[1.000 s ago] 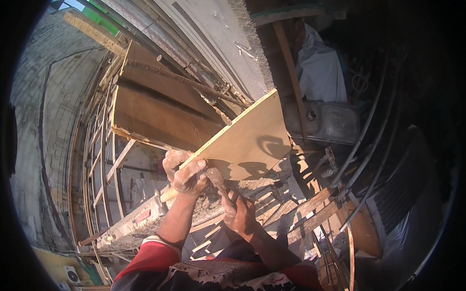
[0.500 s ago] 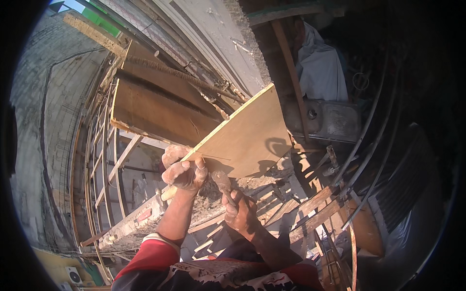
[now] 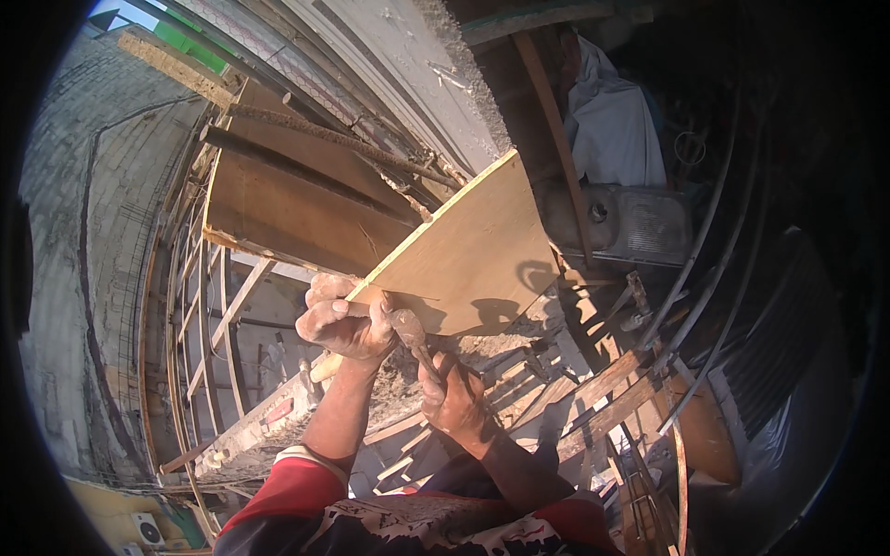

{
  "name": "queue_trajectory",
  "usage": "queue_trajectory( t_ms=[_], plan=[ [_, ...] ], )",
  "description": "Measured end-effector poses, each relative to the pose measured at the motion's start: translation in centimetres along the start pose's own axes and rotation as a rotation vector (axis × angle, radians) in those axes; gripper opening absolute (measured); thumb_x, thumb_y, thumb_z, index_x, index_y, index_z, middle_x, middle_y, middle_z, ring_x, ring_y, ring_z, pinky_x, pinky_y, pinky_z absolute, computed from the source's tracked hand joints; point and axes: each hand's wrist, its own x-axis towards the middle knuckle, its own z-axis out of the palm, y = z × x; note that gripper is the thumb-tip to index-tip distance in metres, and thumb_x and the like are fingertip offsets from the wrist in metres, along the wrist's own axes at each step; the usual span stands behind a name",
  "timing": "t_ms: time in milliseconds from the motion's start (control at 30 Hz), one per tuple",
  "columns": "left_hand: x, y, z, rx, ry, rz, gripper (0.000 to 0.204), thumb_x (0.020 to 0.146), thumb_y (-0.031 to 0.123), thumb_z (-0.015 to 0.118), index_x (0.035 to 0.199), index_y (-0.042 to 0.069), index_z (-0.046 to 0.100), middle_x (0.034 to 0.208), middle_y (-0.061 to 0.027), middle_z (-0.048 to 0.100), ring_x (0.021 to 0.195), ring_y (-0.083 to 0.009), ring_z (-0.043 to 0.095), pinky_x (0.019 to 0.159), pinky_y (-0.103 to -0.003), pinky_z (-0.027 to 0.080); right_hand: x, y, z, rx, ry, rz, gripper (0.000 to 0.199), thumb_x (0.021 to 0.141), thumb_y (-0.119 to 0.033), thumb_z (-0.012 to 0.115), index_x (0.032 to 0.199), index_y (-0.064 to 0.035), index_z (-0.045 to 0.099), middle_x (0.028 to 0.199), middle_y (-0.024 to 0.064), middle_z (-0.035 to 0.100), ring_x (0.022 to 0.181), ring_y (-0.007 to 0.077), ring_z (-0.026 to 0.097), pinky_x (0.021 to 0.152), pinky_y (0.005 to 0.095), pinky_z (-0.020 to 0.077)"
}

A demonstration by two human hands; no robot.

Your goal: The person assembles a wooden structure by fitting a curved plywood panel into a frame. They use a pencil to mark alignment points and a hammer to tap the panel into place, repeatedly adjusting the fit and checking alignment throughout the process.

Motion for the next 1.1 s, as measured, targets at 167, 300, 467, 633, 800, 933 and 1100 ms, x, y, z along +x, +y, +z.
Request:
queue_trajectory(
  t_ms=[167,300,467,633,800,933,1100],
  plan=[
    [-0.1,0.1,-0.1,-0.015,-0.015,-0.04,0.053,0.084,0.017,0.082,0.113,0.015,0.038,0.09,-0.008,0.056,0.077,-0.0197,0.054,0.072,-0.035,0.044,0.8,-0.6,0.1,-0.015,0.004,0.013,0.032,0.092,-0.015,0.058,0.118,0.0037,0.061,0.08,0.0075,0.062,0.063,0.0179,0.06,0.058,0.0312,0.0491],
    [0.2,0.0,0.1,-0.011,-0.007,-0.016,0.052,0.084,0.015,0.082,0.112,0.015,0.037,0.087,-0.0076,0.056,0.076,-0.0198,0.055,0.072,-0.036,0.045,0.4,0.0,0.3,-0.036,0.02,-0.032,0.033,0.094,-0.018,0.056,0.118,0.0035,0.061,0.079,0.0079,0.061,0.061,0.0189,0.059,0.057,0.0324,0.0486],
    [0.1,0.1,-0.2,0.013,-0.022,-0.037,0.053,0.083,0.014,0.081,0.111,0.016,0.036,0.086,-0.0076,0.056,0.077,-0.0195,0.055,0.073,-0.035,0.045,0.5,-0.2,-0.1,-0.084,-0.07,0.001,0.034,0.088,-0.007,0.061,0.119,0.0045,0.054,0.088,0.0164,0.064,0.071,0.0337,0.064,0.063,0.041,0.0529],
    [0.3,0.0,0.0,-0.035,0.0,-0.047,0.056,0.08,0.009,0.084,0.11,0.017,0.038,0.085,-0.0046,0.061,0.075,-0.0193,0.059,0.073,-0.036,0.046,0.0,-0.3,-0.3,-0.069,-0.061,0.03,0.04,0.083,-0.004,0.066,0.12,0.0046,0.053,0.092,0.0205,0.065,0.076,0.042,0.067,0.064,0.0464,0.0547],
    [-0.1,-0.1,0.0,-0.056,0.03,-0.066,0.057,0.077,0.005,0.085,0.109,0.017,0.039,0.085,-0.0035,0.063,0.073,-0.0193,0.061,0.074,-0.036,0.047,0.2,-0.6,0.0,-0.081,-0.073,0.07,0.037,0.085,-0.007,0.066,0.118,0.003,0.053,0.093,0.0204,0.065,0.076,0.0419,0.067,0.065,0.0469,0.055],
    [0.0,-0.1,-0.1,-0.033,0.032,-0.07,0.056,0.077,0.004,0.085,0.108,0.017,0.04,0.085,-0.0041,0.062,0.073,-0.0191,0.06,0.074,-0.037,0.047,-0.1,-1.4,-0.9,-0.135,-0.06,-0.006,0.037,0.086,-0.007,0.066,0.12,0.0023,0.053,0.095,0.0205,0.066,0.079,0.0421,0.068,0.068,0.0476,0.0553],
    [0.6,0.1,-0.3,-0.003,-0.075,-0.066,0.053,0.084,0.015,0.08,0.109,0.016,0.033,0.09,-0.008,0.056,0.077,-0.0176,0.052,0.073,-0.035,0.044,-0.6,-0.8,-0.3,-0.153,-0.083,0.065,0.05,0.078,-0.006,0.07,0.123,0.0007,0.051,0.095,0.0185,0.066,0.078,0.0414,0.067,0.067,0.0455,0.0554]
  ],
)
